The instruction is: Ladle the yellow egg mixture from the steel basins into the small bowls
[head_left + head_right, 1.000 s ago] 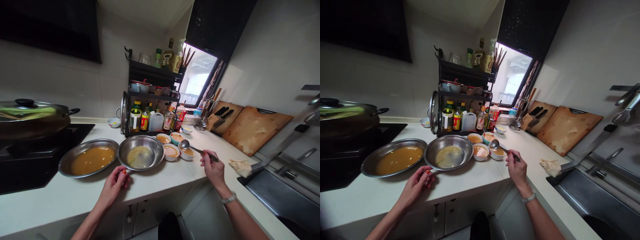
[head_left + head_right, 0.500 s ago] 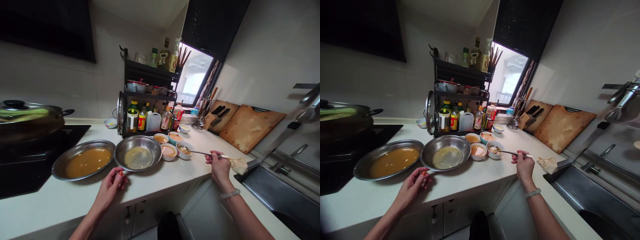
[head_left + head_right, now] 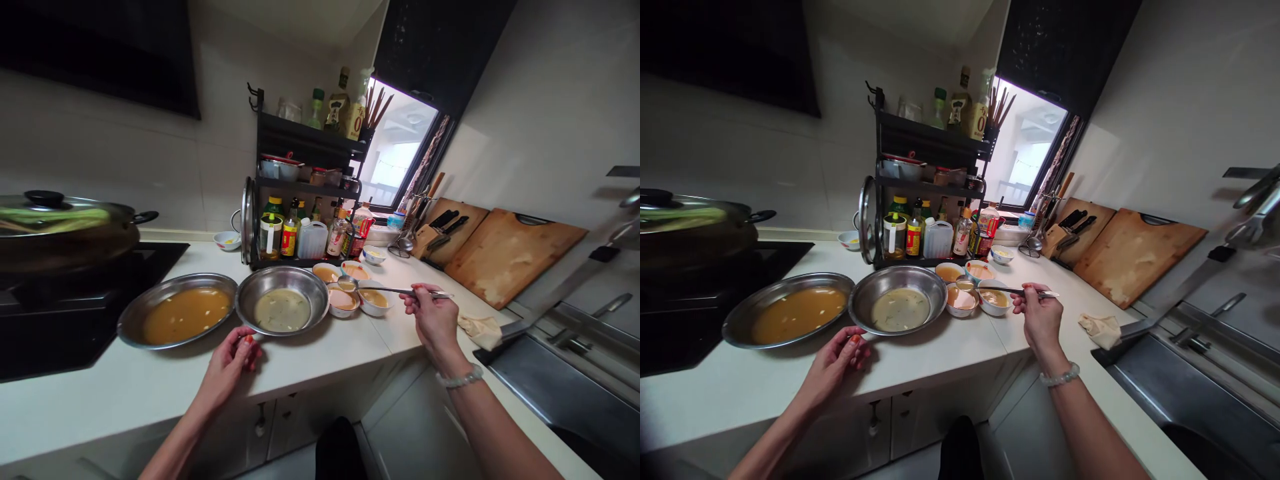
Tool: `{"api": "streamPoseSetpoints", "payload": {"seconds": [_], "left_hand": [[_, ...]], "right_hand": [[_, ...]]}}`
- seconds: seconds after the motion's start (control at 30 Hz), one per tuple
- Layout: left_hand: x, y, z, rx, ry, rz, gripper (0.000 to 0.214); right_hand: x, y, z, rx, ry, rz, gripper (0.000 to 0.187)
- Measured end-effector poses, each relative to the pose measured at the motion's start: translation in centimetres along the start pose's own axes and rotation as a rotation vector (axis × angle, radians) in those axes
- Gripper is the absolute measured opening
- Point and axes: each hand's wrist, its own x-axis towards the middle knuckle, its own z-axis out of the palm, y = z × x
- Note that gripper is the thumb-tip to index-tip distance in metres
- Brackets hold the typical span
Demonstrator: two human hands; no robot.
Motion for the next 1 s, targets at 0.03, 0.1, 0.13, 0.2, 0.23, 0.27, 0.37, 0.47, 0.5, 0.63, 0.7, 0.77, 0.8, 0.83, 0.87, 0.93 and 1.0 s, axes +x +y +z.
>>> {"api": "streamPoseSetpoints", "payload": {"seconds": [0.03, 0.1, 0.13, 0.2, 0.23, 0.27, 0.37, 0.47, 0.5, 0.63, 0.7, 0.77, 0.8, 0.83, 0.87, 0.93, 1.0], "left_hand": [[0.0, 0.0, 0.0, -0.003, 0.003, 0.002, 0.052], [0.0, 0.0, 0.1, -0.005, 0.004, 0.009, 0.051], [0.0, 0.0, 0.1, -0.005, 0.001, 0.014, 0.050], [0.0, -0.1, 0.1, -0.003, -0.012, 0.025, 0.048], [0.0, -0.1, 0.0, -0.002, -0.021, 0.030, 0.046], [0.0, -0.2, 0.0, -0.002, -0.027, 0.035, 0.045], [0.0, -0.3, -0.2, -0.002, -0.034, 0.045, 0.043], [0.0, -0.5, -0.3, 0.001, -0.031, 0.043, 0.043], [0.0, -0.5, -0.3, 0.001, -0.031, 0.040, 0.043], [0.1, -0.5, -0.2, -0.010, -0.029, 0.031, 0.044], [0.1, -0.4, -0.1, -0.008, -0.027, 0.023, 0.045], [0.0, -0.3, -0.1, -0.008, -0.026, 0.017, 0.046], [0.0, -0.2, 0.0, -0.010, -0.023, 0.015, 0.046], [0.0, -0.1, 0.0, -0.015, -0.020, 0.013, 0.047], [0.0, -0.1, 0.0, -0.020, -0.017, 0.011, 0.047], [-0.1, 0.0, 0.1, -0.027, -0.018, 0.007, 0.047], [-0.2, 0.1, 0.1, -0.031, -0.022, 0.009, 0.046]], "right_hand": [[-0.3, 0.0, 0.7, 0.010, -0.026, 0.012, 0.031], [-1.1, 0.2, 2.1, 0.007, -0.078, 0.024, 0.033], [-1.5, 0.4, 2.7, -0.007, -0.105, 0.022, 0.033], [-2.5, 0.9, 3.7, -0.055, -0.180, -0.002, 0.032], [-3.1, 1.1, 4.0, -0.086, -0.231, -0.030, 0.030], [-3.7, 1.3, 4.3, -0.116, -0.285, -0.071, 0.028], [-5.4, 1.6, 4.5, -0.190, -0.448, -0.263, 0.018], [-6.4, 1.5, 3.9, -0.244, -0.616, -0.507, 0.016], [-6.4, 1.3, 3.5, -0.262, -0.655, -0.578, 0.017], [-5.0, 0.7, 1.3, -0.395, -0.489, -0.636, 0.016], [-3.8, 0.7, 0.0, -0.499, -0.314, -0.583, 0.017], [-2.6, 0.9, -1.3, -0.599, -0.217, -0.552, 0.020], [-2.2, 1.1, -1.9, -0.641, -0.196, -0.536, 0.022], [-1.9, 1.3, -2.4, -0.678, -0.186, -0.521, 0.024], [-1.7, 1.5, -2.9, -0.708, -0.185, -0.508, 0.025], [-1.6, 1.9, -3.4, -0.745, -0.186, -0.482, 0.027], [-1.6, 2.2, -3.6, -0.750, -0.180, -0.437, 0.028]]}}
